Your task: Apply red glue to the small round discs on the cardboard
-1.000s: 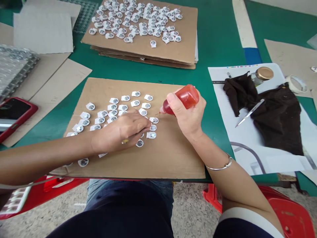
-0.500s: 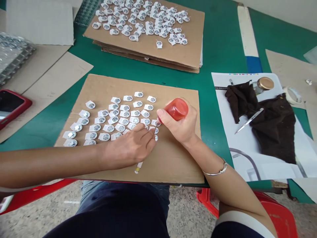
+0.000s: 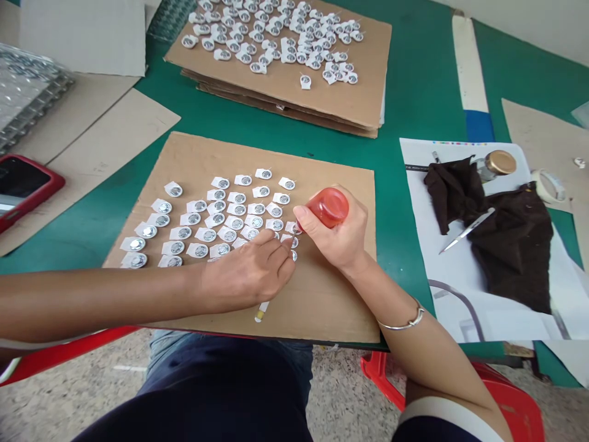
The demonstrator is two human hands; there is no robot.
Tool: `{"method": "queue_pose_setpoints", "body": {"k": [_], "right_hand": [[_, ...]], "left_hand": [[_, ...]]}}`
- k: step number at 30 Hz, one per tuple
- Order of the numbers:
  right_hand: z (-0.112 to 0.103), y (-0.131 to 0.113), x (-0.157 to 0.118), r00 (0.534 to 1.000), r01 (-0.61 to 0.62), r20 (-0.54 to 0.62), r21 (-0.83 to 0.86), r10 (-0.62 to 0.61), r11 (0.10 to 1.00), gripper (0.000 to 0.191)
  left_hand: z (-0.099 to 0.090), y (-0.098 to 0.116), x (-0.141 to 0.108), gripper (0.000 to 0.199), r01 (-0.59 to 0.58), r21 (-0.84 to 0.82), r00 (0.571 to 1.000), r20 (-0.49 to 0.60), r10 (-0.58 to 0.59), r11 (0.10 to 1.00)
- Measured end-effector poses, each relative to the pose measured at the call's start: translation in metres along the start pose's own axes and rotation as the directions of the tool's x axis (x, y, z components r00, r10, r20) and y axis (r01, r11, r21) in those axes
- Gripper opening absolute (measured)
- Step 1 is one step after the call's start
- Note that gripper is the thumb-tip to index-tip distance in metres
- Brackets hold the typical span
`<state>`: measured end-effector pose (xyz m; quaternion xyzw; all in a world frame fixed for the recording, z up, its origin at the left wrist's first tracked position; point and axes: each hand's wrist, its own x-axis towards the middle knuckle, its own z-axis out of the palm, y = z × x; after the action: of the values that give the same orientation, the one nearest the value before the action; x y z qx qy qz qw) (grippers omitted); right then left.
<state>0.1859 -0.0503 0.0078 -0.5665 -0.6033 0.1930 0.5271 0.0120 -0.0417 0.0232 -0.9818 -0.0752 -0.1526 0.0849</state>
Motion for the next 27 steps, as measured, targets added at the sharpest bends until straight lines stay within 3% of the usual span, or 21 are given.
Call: {"method": "queue_pose_setpoints", "body": {"k": [27], "right_hand": [[-0.0022, -0.0008, 0.0018, 0.999, 0.054, 0.007, -0.09, -0.053, 0.995, 0.02]], "left_hand": [[-0.0016, -0.0001, -0.0001, 0.023, 0.005, -0.019, 1.0, 0.013, -0.005, 1.0]]}}
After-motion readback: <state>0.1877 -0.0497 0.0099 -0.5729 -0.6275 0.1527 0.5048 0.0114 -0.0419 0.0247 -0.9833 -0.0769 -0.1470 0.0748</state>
